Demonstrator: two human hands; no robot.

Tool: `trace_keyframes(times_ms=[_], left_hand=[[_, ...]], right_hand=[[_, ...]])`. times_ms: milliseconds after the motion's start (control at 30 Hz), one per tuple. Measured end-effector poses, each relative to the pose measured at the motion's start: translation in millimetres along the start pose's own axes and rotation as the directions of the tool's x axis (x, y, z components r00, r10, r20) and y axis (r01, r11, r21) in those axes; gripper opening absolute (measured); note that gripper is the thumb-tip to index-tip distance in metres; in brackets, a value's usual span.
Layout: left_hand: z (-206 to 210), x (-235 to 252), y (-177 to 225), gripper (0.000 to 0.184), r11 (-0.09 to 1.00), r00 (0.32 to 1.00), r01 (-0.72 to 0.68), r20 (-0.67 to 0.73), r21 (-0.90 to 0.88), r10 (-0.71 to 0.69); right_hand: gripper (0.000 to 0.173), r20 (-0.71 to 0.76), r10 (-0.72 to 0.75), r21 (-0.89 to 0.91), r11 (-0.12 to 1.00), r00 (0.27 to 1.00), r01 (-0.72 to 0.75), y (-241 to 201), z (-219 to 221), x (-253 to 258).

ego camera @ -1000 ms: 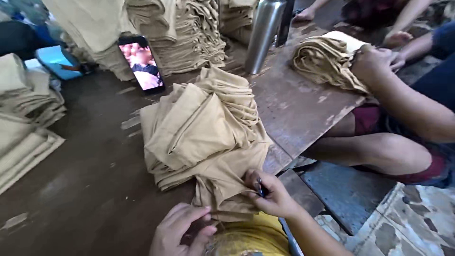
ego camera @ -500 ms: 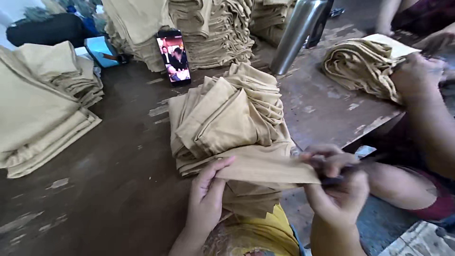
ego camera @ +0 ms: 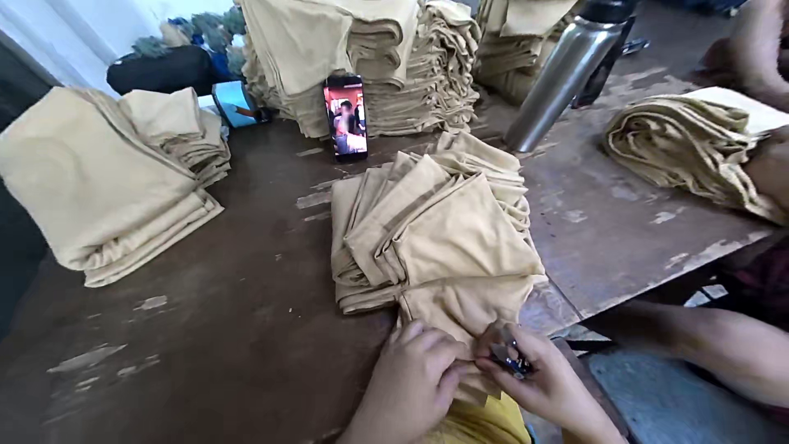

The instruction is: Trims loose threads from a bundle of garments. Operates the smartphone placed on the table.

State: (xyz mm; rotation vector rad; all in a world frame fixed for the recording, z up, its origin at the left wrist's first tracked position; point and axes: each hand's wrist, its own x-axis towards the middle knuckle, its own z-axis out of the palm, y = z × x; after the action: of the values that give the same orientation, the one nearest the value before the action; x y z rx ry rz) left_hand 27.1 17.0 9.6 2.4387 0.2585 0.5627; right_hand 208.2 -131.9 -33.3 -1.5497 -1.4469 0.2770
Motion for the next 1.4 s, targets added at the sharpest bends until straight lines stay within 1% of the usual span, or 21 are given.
trace_keyframes(times_ms=[100, 167, 200, 267, 333, 467, 500, 567, 633, 700, 733, 767, 800, 867, 933, 1000, 1033, 1100, 1167, 1267, 1400], left_hand=[[8.9, 6.3, 3.0, 0.018, 0.994, 1.000, -0.013, -0.015, 0.104, 0.015], [7.7, 7.9, 3.9, 0.019, 0.995, 0.997, -0.020, -0.076, 0.097, 0.027], [8.6, 7.4, 3.8, 0.019, 0.996, 0.984, -0.016, -0.176, 0.082, 0.031], [9.1, 5.8, 3.3, 0.019, 1.000, 0.915, 0.005, -0.403, 0.021, 0.004], [2.8, 4.6, 1.6, 0.015, 0.999, 0.863, 0.030, -0.503, -0.032, -0.042], [1.3, -0.8, -1.4, 0.023, 0.992, 0.883, 0.058, -0.459, -0.110, -0.102], [3.4, -1.4, -3.2, 0.023, 0.990, 0.890, 0.064, -0.443, -0.122, -0.112], [5.8, -0.8, -5.5, 0.020, 0.973, 0.904, 0.083, -0.395, -0.217, -0.165], [5.3, 1.8, -4.1, 0.027, 0.879, 0.900, 0.110, -0.328, -0.464, -0.287], [1.2, 3.8, -0.7, 0.039, 0.719, 0.879, 0.134, -0.254, -0.682, -0.405], [-0.7, 3.6, 0.0, 0.044, 0.643, 0.869, 0.135, -0.221, -0.754, -0.443], [-1.2, 2.6, -0.5, 0.047, 0.579, 0.864, 0.119, -0.203, -0.807, -0.460], [0.1, 0.8, -2.0, 0.047, 0.530, 0.865, 0.086, -0.200, -0.844, -0.460], [4.7, -4.3, -6.9, 0.042, 0.490, 0.880, 0.016, -0.221, -0.871, -0.421], [8.0, -7.2, -11.2, 0.035, 0.506, 0.889, -0.025, -0.250, -0.862, -0.382], [9.4, -10.1, -13.7, 0.032, 0.505, 0.903, -0.047, -0.253, -0.862, -0.348], [9.9, -11.3, -14.3, 0.032, 0.503, 0.906, -0.054, -0.255, -0.862, -0.339], [10.3, -13.1, -14.8, 0.032, 0.497, 0.911, -0.073, -0.260, -0.865, -0.319], [10.4, -14.6, -13.6, 0.031, 0.518, 0.913, -0.087, -0.275, -0.851, -0.300], [13.1, -14.7, -8.3, 0.035, 0.604, 0.904, -0.097, -0.323, -0.791, -0.279], [22.8, -14.5, -8.6, 0.036, 0.726, 0.873, -0.130, -0.425, -0.675, -0.238]], right_hand=[[0.018, -0.011, -0.017, 0.042, 0.999, 1.000, 0.018, -8.9, 1.6, 2.2], [0.018, -0.003, -0.038, 0.139, 0.990, 0.999, 0.038, -21.7, -3.0, 4.1], [0.018, -0.002, -0.053, 0.196, 0.979, 0.999, 0.052, -29.1, -5.7, 5.2], [0.016, -0.018, -0.087, 0.296, 0.951, 0.996, 0.088, -41.7, -11.9, 8.3], [0.015, -0.065, -0.097, 0.333, 0.936, 0.993, 0.113, -46.4, -19.6, 14.6], [0.011, -0.206, -0.123, 0.293, 0.939, 0.971, 0.181, -41.6, -34.1, 39.7], [0.010, -0.267, -0.124, 0.246, 0.950, 0.956, 0.192, -38.8, -32.4, 46.5], [0.009, -0.370, -0.131, 0.044, 0.986, 0.920, 0.158, -29.7, -20.6, 56.6], [0.014, -0.381, -0.120, -0.144, 0.987, 0.917, 0.069, -16.5, 0.3, 60.7], [0.013, -0.282, -0.077, -0.246, 0.969, 0.956, 0.006, -6.8, 22.5, 60.2], [0.012, -0.234, -0.065, -0.259, 0.966, 0.970, 0.002, -5.1, 30.5, 58.3], [0.012, -0.205, -0.068, -0.217, 0.976, 0.976, 0.022, -5.6, 33.9, 55.4], [0.016, -0.191, -0.061, -0.117, 0.992, 0.980, 0.039, -7.5, 34.6, 51.4], [0.022, -0.191, -0.034, 0.122, 0.991, 0.981, 0.058, -13.6, 35.4, 44.3], [0.036, -0.176, -0.043, 0.266, 0.960, 0.983, 0.090, -20.8, 35.9, 42.4], [0.053, -0.188, -0.088, 0.291, 0.946, 0.978, 0.141, -26.7, 39.2, 44.2], [0.053, -0.199, -0.112, 0.277, 0.946, 0.974, 0.166, -29.6, 41.8, 45.7], [0.039, -0.249, -0.166, 0.205, 0.954, 0.954, 0.219, -35.1, 48.5, 47.5], [0.032, -0.334, -0.211, 0.115, 0.958, 0.919, 0.262, -36.9, 54.1, 47.7], [0.026, -0.394, -0.242, 0.028, 0.961, 0.886, 0.275, -41.0, 54.8, 45.0], [0.025, -0.378, -0.249, 0.016, 0.961, 0.892, 0.275, -51.7, 52.1, 37.8]])
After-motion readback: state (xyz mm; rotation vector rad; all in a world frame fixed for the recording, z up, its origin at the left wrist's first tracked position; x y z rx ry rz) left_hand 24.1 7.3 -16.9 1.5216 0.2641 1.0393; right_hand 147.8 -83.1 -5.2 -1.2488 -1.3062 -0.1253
